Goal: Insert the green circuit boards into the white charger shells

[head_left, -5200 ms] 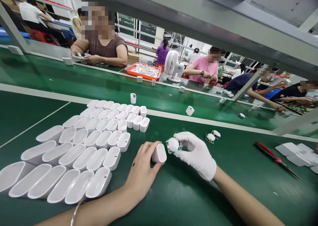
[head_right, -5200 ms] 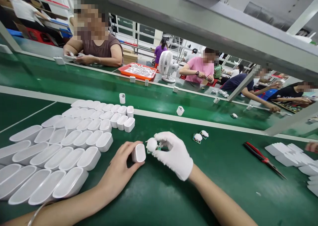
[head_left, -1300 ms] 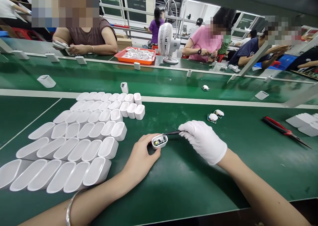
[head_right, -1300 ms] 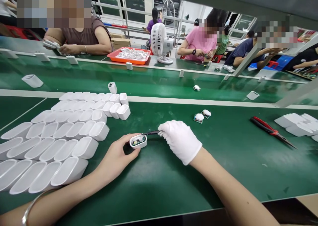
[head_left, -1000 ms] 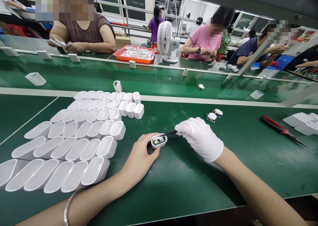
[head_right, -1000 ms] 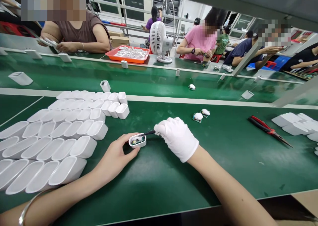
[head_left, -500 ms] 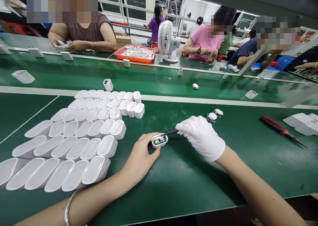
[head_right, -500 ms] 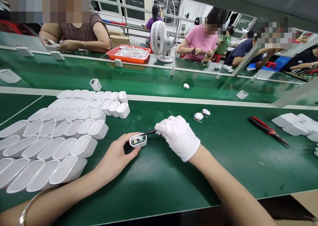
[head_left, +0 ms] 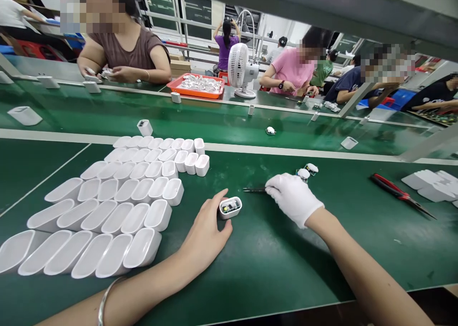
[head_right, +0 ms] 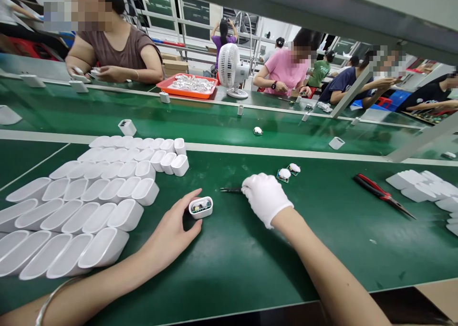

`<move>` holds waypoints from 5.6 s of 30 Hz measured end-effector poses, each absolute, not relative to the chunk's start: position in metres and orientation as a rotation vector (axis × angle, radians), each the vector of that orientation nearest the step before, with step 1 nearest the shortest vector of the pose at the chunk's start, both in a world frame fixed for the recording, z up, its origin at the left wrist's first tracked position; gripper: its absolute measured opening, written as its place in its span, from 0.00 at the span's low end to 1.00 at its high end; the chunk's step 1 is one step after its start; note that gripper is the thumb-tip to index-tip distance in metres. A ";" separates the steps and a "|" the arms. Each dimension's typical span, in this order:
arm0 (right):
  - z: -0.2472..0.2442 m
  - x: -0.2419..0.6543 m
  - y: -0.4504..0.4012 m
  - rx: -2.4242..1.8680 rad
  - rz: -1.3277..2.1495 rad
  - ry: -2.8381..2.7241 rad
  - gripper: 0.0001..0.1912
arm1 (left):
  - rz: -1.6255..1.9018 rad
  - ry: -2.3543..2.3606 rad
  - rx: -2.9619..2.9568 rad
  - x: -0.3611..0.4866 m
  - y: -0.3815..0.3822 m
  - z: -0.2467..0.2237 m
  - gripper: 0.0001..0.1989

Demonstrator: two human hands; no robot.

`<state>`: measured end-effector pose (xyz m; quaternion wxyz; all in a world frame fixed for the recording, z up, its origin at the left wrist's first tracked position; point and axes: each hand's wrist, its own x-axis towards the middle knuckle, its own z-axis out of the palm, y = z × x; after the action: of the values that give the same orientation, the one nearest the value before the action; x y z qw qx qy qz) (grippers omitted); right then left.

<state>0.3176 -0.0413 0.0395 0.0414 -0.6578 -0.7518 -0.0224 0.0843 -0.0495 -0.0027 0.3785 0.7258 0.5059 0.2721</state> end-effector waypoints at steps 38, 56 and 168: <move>0.050 0.248 0.143 -1.775 0.419 -2.083 0.24 | 0.668 1.202 2.019 0.084 -0.062 -0.020 0.41; 0.055 0.267 -0.025 -1.407 0.691 -2.690 0.14 | 0.928 1.165 1.801 0.086 -0.056 -0.013 0.41; 0.049 0.310 0.051 -1.997 0.233 -1.498 0.18 | 0.656 1.175 1.829 0.085 -0.064 -0.017 0.39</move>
<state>0.3101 0.0508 0.0491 0.3119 -0.7567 -0.5677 0.0884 0.0849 -0.0644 -0.0169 0.4219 0.7302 0.4692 0.2620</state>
